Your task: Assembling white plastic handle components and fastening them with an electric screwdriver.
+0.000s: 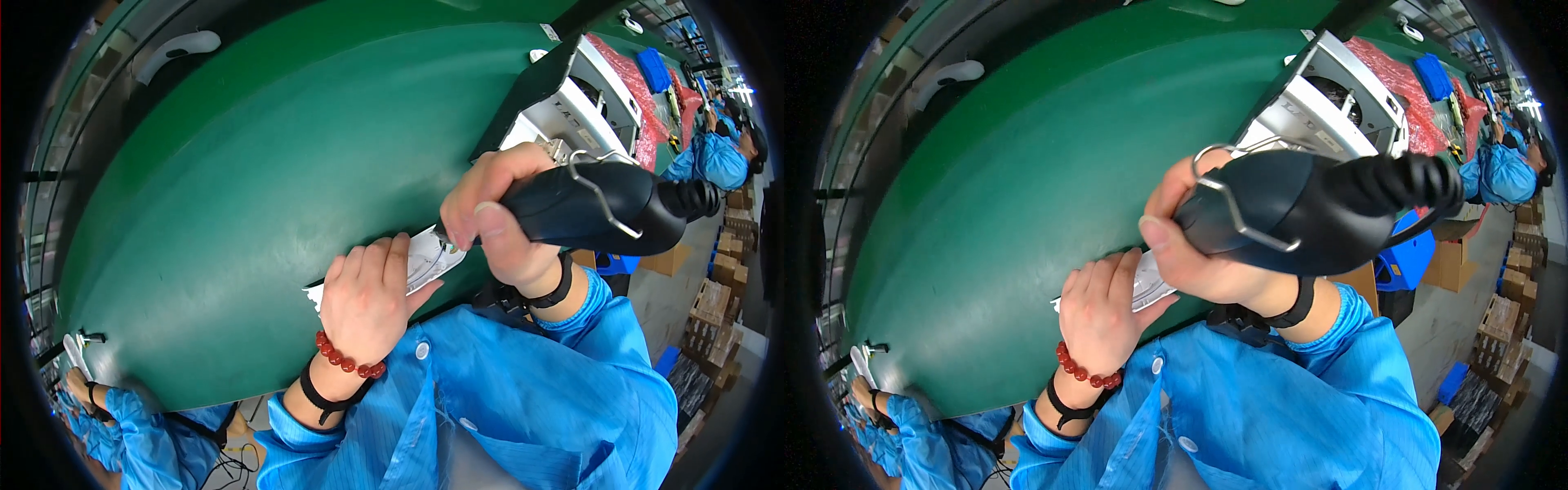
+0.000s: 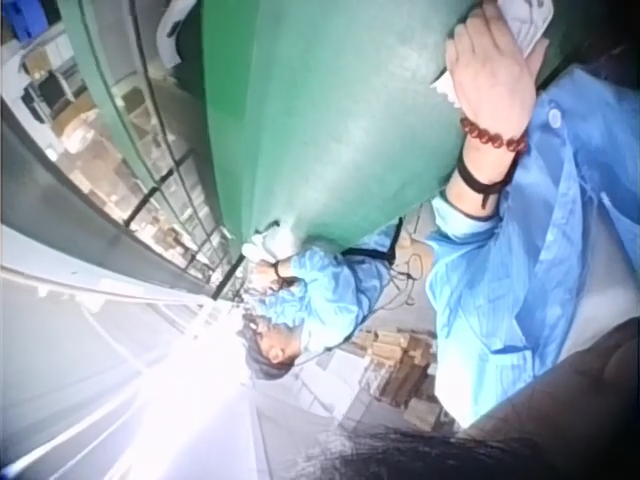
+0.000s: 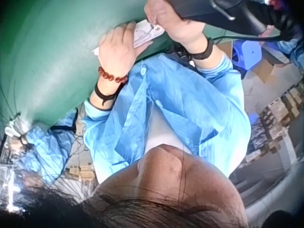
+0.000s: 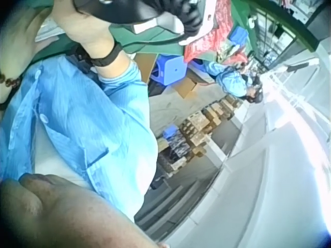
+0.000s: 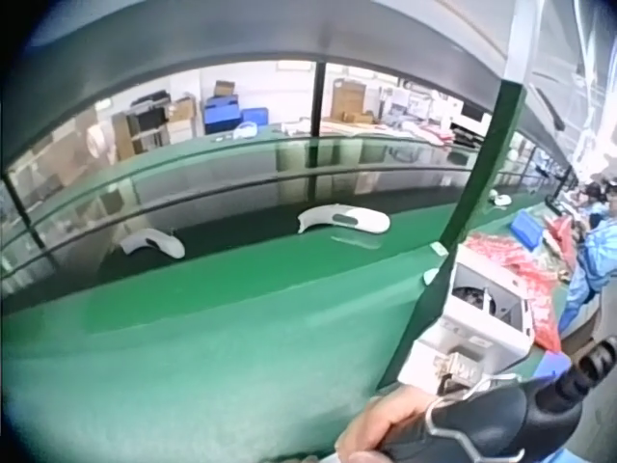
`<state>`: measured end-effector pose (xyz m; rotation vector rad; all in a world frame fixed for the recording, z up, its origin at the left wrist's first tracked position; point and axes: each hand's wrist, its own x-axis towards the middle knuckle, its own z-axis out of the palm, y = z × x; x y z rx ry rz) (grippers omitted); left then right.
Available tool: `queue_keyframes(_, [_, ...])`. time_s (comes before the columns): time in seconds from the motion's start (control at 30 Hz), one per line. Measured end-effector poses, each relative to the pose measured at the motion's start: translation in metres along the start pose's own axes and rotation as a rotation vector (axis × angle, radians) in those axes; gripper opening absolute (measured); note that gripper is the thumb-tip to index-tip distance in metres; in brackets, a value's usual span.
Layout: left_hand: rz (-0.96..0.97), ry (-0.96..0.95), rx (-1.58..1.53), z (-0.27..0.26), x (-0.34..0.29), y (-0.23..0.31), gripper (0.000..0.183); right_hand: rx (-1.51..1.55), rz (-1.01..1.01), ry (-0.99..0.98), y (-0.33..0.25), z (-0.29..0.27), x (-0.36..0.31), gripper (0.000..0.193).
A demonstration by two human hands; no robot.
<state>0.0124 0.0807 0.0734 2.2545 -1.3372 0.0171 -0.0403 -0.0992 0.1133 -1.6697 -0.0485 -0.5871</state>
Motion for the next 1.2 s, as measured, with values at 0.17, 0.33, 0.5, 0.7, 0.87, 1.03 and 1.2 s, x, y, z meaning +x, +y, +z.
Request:
queue_keyframes(0.17, [0.014,-0.012,0.009,0.002,0.003,0.003,0.058,0.044,0.003,-0.048,0.000,-0.002,0.006,0.022])
queue_keyframes(0.33, [0.027,0.023,0.007,-0.002,0.002,0.008,0.058,0.355,-0.173,0.145,-0.038,-0.035,0.002,0.019])
queue_keyframes(0.5, [-0.011,0.003,0.025,-0.002,0.003,0.010,0.065,0.295,-0.357,0.290,-0.053,-0.100,-0.015,0.016])
queue_keyframes(0.7, [0.004,-0.001,0.030,0.002,0.005,0.009,0.068,0.277,-0.305,0.362,-0.040,-0.107,-0.020,0.014])
queue_keyframes(0.87, [0.016,0.004,0.065,-0.002,0.002,0.010,0.064,0.307,-0.293,0.376,-0.035,-0.104,-0.014,0.012])
queue_keyframes(1.03, [0.027,0.012,0.050,0.001,0.003,0.009,0.063,0.288,-0.318,0.381,-0.034,-0.104,-0.014,0.012])
queue_keyframes(1.2, [0.020,0.005,0.051,-0.001,0.002,0.008,0.063,0.210,-0.284,0.349,-0.033,-0.100,-0.012,0.014])
